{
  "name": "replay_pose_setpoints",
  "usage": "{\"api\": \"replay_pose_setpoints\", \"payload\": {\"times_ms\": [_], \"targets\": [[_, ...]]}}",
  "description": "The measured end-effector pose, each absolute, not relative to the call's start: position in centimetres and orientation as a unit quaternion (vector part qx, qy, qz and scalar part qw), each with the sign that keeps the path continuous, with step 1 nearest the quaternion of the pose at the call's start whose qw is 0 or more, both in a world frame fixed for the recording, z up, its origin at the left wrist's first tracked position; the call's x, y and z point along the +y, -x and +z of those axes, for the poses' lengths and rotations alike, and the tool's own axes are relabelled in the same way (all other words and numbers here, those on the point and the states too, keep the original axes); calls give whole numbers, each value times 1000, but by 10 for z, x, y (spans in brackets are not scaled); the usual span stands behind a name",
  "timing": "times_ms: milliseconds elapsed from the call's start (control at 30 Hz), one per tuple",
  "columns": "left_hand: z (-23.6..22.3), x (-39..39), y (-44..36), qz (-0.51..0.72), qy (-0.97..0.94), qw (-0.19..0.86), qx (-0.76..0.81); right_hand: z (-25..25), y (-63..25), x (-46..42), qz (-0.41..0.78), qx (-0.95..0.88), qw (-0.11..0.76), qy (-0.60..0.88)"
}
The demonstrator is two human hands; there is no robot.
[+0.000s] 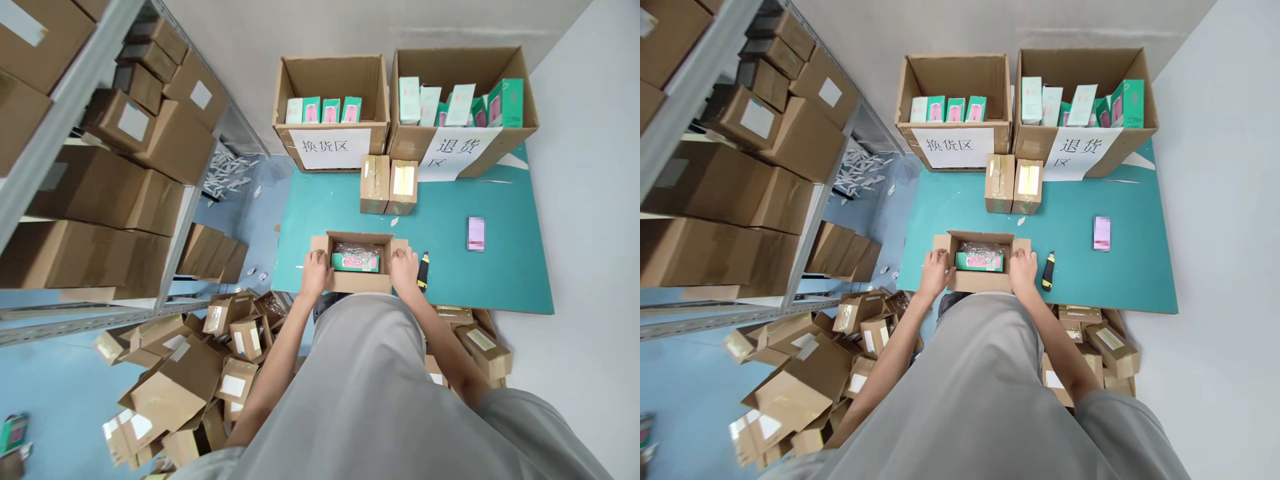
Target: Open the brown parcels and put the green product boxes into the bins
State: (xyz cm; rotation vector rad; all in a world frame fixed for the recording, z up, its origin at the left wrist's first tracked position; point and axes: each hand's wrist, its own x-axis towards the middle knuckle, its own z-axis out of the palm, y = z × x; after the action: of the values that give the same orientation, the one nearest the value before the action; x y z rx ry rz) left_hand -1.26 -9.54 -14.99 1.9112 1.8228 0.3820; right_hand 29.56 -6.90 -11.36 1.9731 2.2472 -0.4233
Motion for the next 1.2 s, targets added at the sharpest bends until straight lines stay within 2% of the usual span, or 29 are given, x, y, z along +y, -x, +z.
{"api": "replay_pose_setpoints", "payload": {"times_ms": [167, 267, 367, 600, 867, 1200], "targets": [[-156, -59, -11, 67, -756, 238, 606, -121, -270, -42, -141, 810, 56, -567], [-158, -40, -30, -8, -767, 225, 601, -130, -248, -29, -151, 840, 90, -513], [-160, -27, -43, -53, -771, 215, 597, -138, -232, -21, -165, 831, 118, -518], [-174, -23, -44, -81, -775, 207, 592, -146, -236, -12, -175, 776, 138, -590], [-181, -22, -50, -108, -810, 222, 532, -150, -248, -26, -201, 815, 143, -524], [-178, -22, -60, -138, -792, 194, 562, -163, -240, -23, -180, 828, 184, -498]]}}
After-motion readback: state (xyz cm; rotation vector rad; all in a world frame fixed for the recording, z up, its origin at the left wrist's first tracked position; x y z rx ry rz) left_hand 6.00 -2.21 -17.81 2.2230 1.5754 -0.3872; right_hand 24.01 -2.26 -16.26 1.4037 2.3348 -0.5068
